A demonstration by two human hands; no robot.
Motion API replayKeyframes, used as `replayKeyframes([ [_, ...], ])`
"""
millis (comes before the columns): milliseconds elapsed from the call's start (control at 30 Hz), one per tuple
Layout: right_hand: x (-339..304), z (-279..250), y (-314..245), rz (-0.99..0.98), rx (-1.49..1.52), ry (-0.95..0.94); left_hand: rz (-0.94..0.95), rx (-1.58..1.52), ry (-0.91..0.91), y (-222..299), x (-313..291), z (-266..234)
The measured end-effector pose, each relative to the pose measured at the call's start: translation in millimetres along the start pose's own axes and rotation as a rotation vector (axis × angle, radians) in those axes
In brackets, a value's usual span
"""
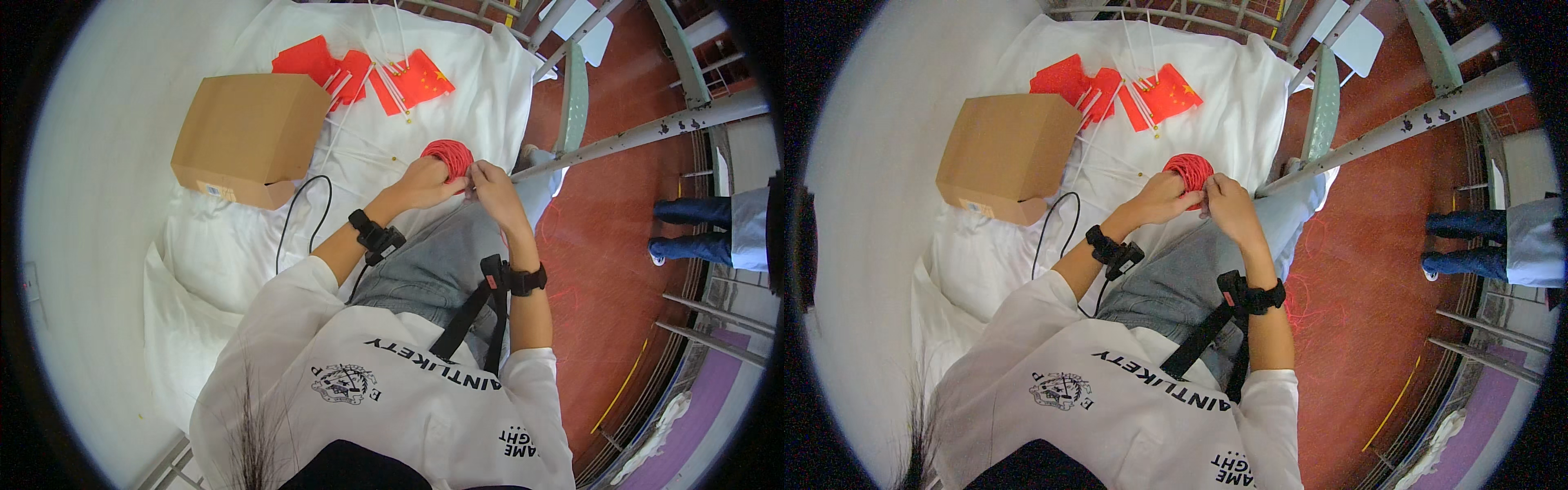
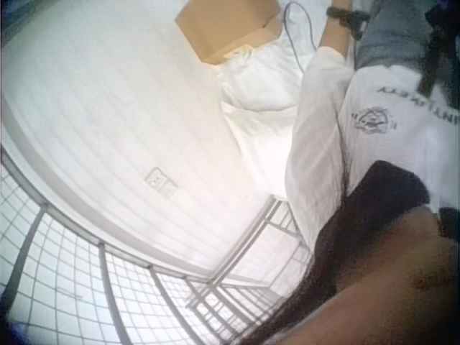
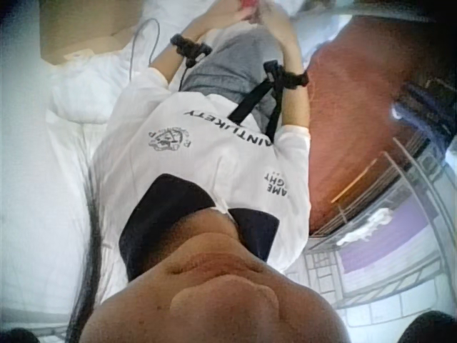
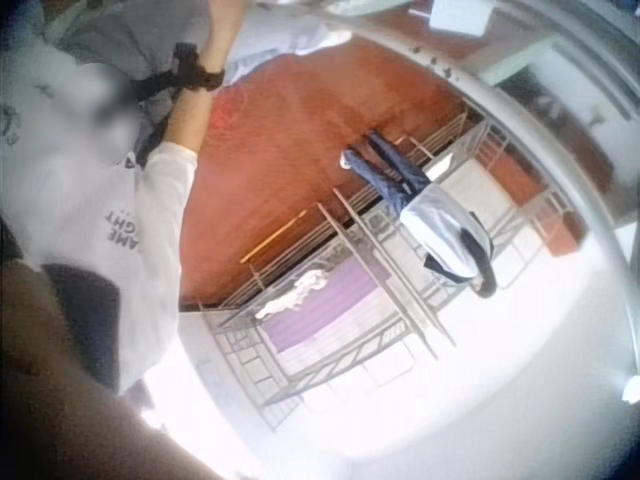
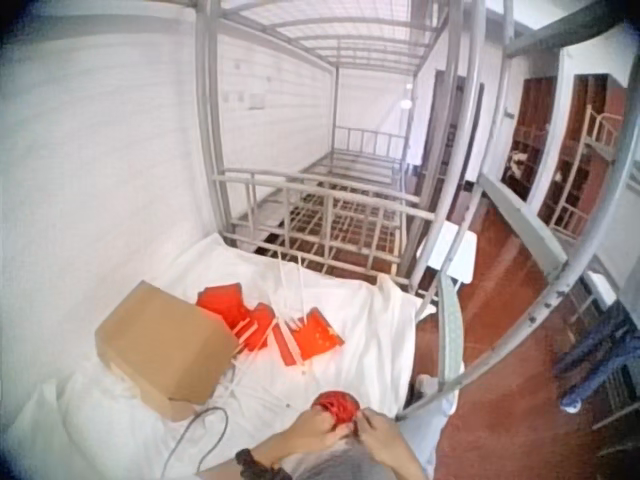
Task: The person winds red yarn by hand into a ball while sitting on a bed.
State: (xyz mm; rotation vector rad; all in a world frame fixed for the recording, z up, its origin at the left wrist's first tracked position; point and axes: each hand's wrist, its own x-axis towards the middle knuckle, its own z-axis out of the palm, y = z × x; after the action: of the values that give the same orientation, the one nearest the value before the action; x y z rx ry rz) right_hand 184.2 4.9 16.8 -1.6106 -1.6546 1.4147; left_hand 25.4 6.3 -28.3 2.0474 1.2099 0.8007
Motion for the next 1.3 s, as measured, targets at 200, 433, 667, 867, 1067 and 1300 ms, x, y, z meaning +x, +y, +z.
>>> replayKeyframes([
  [200, -0.6, 10.1, 5.4, -0.125, -0.143, 0.099, -0.311, 0.092, 0.15, 5.8, 17.8, 12.3],
  [433, -5.3, 47.4, 42.5, -0.131, -0.153, -0.184, -0.624, -1.429, 0.519, -70.5, 38.2, -0.3],
  [667, -15.5, 18.8, 29.9, -0.266, -0.271, 0.082, -0.588, -1.701, 0.427, -45.3, 22.2, -53.2],
  [867, -28.0, 8.4, 6.8, -0.306, -0.105, -0.122, -0.636, -1.641, 0.392, -80.1, 13.7, -17.8],
  [1067, -40.6, 1.4, -14.3, -0.249, 0.13, -0.183, -0.83, -1.404, 0.282, -57.8, 2.6, 3.7],
  [1300, -49.6, 4.8, -18.0, -0.23, 0.17, -0.239, -0.717, -1.497, 0.317, -62.0, 5.1, -2.0],
])
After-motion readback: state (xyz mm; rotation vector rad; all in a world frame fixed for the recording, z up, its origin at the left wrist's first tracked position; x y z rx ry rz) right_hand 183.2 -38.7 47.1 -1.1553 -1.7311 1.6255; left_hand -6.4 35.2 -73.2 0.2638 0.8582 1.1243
